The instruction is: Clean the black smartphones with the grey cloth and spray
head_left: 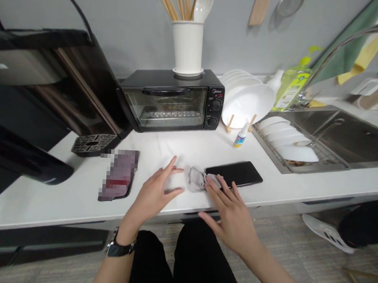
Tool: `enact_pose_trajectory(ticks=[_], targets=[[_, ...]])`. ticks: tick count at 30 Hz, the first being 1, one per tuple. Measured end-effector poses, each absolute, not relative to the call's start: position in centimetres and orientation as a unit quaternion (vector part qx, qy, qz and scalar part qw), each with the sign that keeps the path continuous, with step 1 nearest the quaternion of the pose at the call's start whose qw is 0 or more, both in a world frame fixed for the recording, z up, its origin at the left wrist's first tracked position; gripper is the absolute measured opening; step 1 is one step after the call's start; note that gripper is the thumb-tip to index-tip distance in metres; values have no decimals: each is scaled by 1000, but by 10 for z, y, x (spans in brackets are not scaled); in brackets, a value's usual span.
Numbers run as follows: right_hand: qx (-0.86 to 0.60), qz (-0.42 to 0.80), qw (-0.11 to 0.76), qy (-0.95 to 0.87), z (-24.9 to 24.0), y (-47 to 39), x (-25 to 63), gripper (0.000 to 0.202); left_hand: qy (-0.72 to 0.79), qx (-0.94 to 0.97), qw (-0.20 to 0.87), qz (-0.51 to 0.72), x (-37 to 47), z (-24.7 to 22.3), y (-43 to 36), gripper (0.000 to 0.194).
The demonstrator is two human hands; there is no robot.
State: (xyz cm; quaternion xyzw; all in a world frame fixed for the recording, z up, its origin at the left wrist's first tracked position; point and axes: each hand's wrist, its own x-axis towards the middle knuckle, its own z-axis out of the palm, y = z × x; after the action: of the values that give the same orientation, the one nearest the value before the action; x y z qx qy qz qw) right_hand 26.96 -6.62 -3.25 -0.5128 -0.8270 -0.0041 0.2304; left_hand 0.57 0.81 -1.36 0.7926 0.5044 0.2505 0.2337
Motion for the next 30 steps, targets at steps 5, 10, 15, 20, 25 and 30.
enact_pose_trajectory(ticks=[5, 10, 15, 20, 25, 30], targets=[[-500, 21, 252, -828, -30, -52, 239, 70, 478, 836, 194, 190, 6, -12, 7, 111], [-458, 91, 298, -833, -21, -52, 199, 60, 466, 848, 182, 173, 4, -13, 7, 116], [-493, 32, 297, -817, -26, -59, 233, 48, 459, 843, 184, 213, 7, -11, 4, 111], [-575, -65, 263, -772, -29, -33, 283, 54, 461, 833, 210, 224, 8, -8, 3, 109], [-493, 19, 260, -830, -19, -23, 228, 73, 473, 824, 223, 218, 6, -7, 4, 107], [-436, 66, 242, -864, -19, -49, 222, 75, 473, 826, 227, 206, 6, -7, 4, 108]])
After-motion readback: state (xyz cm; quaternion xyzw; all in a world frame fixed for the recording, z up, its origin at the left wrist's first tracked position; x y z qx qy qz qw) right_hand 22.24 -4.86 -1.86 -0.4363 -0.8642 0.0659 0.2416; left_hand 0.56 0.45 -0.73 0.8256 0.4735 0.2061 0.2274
